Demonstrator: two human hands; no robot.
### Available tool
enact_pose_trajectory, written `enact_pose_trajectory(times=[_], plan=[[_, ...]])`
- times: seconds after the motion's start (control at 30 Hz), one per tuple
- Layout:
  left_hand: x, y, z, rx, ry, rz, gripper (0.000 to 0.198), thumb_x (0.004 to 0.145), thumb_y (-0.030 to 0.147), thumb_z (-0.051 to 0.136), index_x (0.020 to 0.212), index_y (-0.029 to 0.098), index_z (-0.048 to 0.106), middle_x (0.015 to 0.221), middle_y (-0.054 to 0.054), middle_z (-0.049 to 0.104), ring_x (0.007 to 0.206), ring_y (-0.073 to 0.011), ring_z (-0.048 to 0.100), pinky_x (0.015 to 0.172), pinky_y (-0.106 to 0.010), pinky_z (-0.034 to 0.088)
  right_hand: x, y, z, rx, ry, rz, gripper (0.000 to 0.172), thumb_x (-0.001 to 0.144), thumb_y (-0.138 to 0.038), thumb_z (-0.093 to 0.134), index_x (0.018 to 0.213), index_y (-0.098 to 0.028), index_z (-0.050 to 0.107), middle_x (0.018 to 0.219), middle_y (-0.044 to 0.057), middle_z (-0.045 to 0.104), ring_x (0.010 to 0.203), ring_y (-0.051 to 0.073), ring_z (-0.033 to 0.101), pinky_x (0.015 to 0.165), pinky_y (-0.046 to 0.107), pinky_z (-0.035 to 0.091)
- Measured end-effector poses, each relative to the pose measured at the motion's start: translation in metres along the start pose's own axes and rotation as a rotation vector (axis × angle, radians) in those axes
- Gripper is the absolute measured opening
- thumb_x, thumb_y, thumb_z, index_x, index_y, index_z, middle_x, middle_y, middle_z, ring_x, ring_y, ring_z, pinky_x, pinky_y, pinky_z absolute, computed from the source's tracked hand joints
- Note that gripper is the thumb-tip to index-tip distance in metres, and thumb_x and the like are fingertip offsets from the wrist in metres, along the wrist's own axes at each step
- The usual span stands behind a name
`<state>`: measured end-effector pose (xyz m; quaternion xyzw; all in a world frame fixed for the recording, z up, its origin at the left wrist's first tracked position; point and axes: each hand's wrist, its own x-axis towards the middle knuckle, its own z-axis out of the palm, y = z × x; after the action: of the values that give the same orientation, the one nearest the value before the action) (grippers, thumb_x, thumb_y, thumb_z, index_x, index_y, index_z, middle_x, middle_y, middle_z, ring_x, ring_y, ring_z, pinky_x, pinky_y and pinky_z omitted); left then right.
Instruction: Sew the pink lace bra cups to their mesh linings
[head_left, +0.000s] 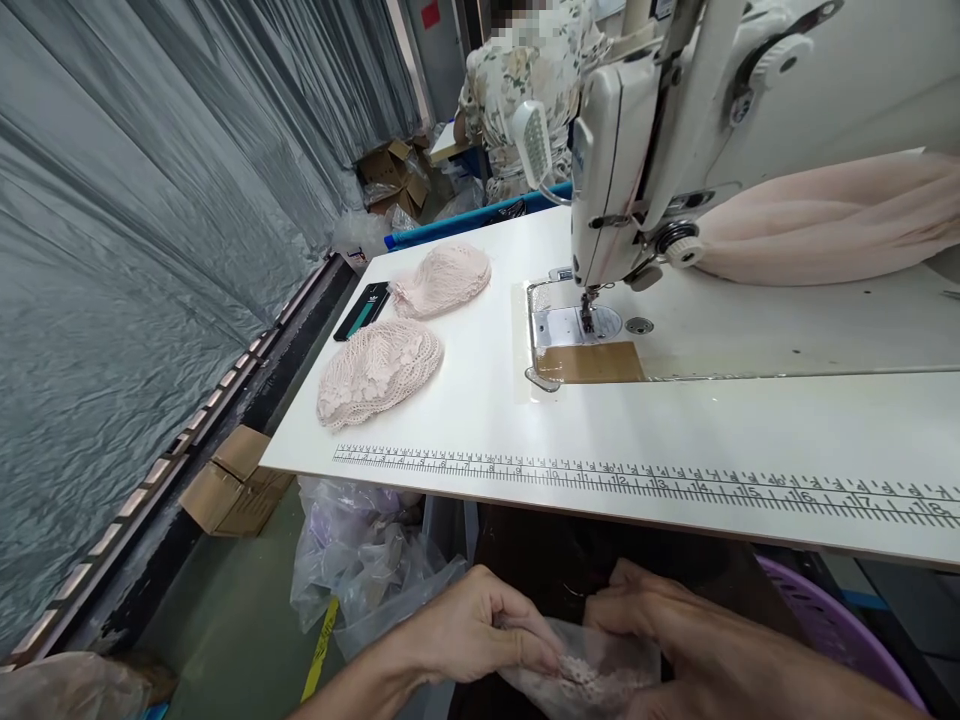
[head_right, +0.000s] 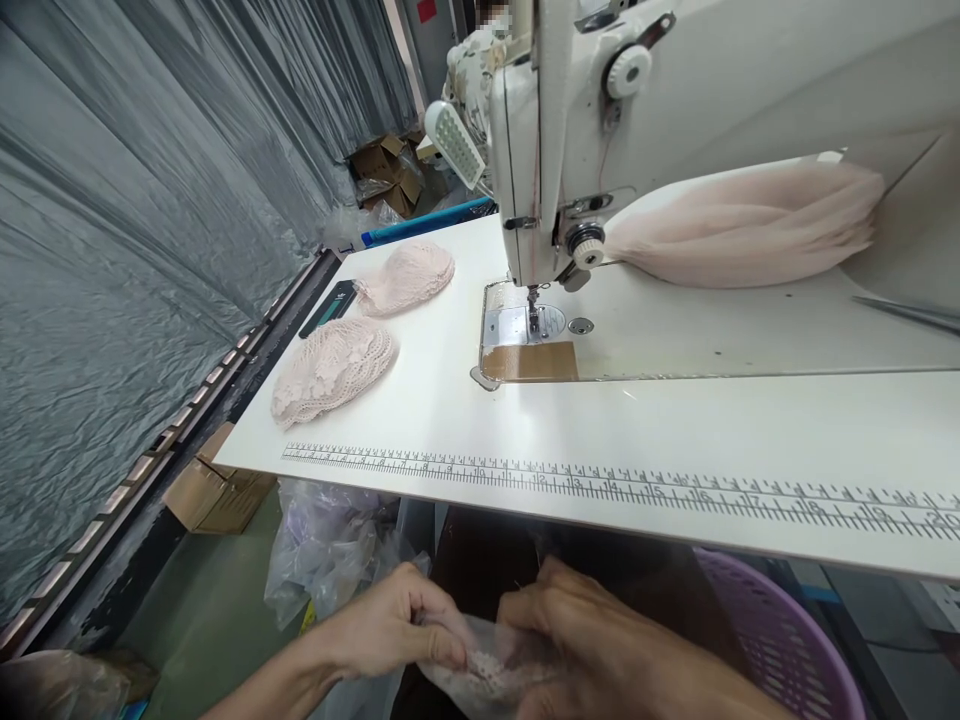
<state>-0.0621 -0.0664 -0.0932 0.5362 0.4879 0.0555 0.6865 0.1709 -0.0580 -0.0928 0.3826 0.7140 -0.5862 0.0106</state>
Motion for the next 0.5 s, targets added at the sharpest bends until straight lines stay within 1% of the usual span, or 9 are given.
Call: enact_pose_trajectory(times=[0.03, 0.1, 0.17, 0.23, 0.3, 0.37, 0.43, 0.5], plan=[[-0.002, 0.0, -0.001, 0.009, 0.009, -0.004, 0.031, 0.07, 0.044, 0.072, 0.082, 0.015, 0.076, 0.073, -0.005, 0.072, 0.066, -0.0147, 0.064, 0.061, -0.019, 0.047, 0.0, -0.002, 0.002, 0.018, 0.02, 0.026, 0.018, 0.07, -0.03, 0.073, 0.084, -0.022, 0.066, 0.09, 0.002, 0.054, 0.092, 0.022, 0.053, 0.079, 0.031, 0.041], [-0.007, 0.002, -0.003, 0.014, -0.006, -0.012, 0.035, 0.069, 0.047, 0.072, 0.082, 0.015, 0.076, 0.072, -0.004, 0.072, 0.066, -0.0147, 0.064, 0.062, -0.02, 0.047, 0.002, -0.006, 0.003, 0.053, 0.034, 0.028, 0.004, 0.072, -0.022, 0.068, 0.073, -0.021, 0.065, 0.085, 0.001, 0.055, 0.091, 0.021, 0.053, 0.078, 0.03, 0.041], [-0.01, 0.005, -0.004, -0.023, -0.068, -0.034, 0.041, 0.062, 0.049, 0.077, 0.088, 0.017, 0.076, 0.076, -0.003, 0.072, 0.069, -0.0153, 0.064, 0.066, -0.02, 0.048, 0.005, -0.009, 0.003, 0.076, 0.018, -0.012, 0.005, 0.073, -0.02, 0.066, 0.069, -0.02, 0.064, 0.08, 0.0, 0.057, 0.087, 0.02, 0.054, 0.076, 0.029, 0.04], [-0.01, 0.008, -0.002, -0.07, -0.126, -0.062, 0.051, 0.051, 0.048, 0.083, 0.093, 0.019, 0.075, 0.081, -0.001, 0.073, 0.072, -0.0159, 0.065, 0.068, -0.021, 0.049, 0.008, -0.01, 0.0, 0.094, -0.019, -0.073, 0.007, 0.073, -0.022, 0.068, 0.067, -0.02, 0.064, 0.075, 0.0, 0.058, 0.085, 0.02, 0.053, 0.074, 0.028, 0.04], [-0.006, 0.009, 0.001, -0.095, -0.146, -0.078, 0.053, 0.047, 0.049, 0.084, 0.091, 0.019, 0.075, 0.081, -0.001, 0.073, 0.072, -0.0161, 0.066, 0.068, -0.021, 0.05, 0.01, -0.007, -0.003, 0.115, -0.053, -0.131, 0.009, 0.074, -0.024, 0.065, 0.067, -0.019, 0.065, 0.071, -0.001, 0.058, 0.081, 0.019, 0.054, 0.07, 0.027, 0.04], [-0.001, 0.008, 0.002, -0.093, -0.149, -0.082, 0.05, 0.051, 0.051, 0.082, 0.086, 0.017, 0.076, 0.076, -0.002, 0.072, 0.07, -0.016, 0.066, 0.067, -0.021, 0.051, 0.009, -0.002, -0.008, 0.142, -0.089, -0.186, 0.018, 0.081, -0.029, 0.059, 0.07, -0.017, 0.066, 0.067, 0.0, 0.056, 0.074, 0.017, 0.053, 0.065, 0.025, 0.04], [0.002, 0.006, 0.001, -0.098, -0.162, -0.074, 0.046, 0.055, 0.051, 0.08, 0.085, 0.017, 0.076, 0.074, -0.003, 0.072, 0.069, -0.0154, 0.066, 0.067, -0.021, 0.052, 0.006, 0.004, -0.012, 0.171, -0.126, -0.228, 0.032, 0.087, -0.039, 0.051, 0.073, -0.015, 0.068, 0.066, 0.001, 0.056, 0.068, 0.015, 0.052, 0.063, 0.025, 0.041], [0.003, 0.003, -0.002, -0.104, -0.178, -0.056, 0.04, 0.058, 0.047, 0.08, 0.085, 0.017, 0.076, 0.074, -0.003, 0.072, 0.068, -0.0146, 0.066, 0.068, -0.021, 0.052, 0.003, 0.01, -0.015, 0.195, -0.159, -0.252, 0.043, 0.088, -0.048, 0.049, 0.076, -0.013, 0.07, 0.067, 0.002, 0.057, 0.068, 0.016, 0.053, 0.063, 0.026, 0.042]])
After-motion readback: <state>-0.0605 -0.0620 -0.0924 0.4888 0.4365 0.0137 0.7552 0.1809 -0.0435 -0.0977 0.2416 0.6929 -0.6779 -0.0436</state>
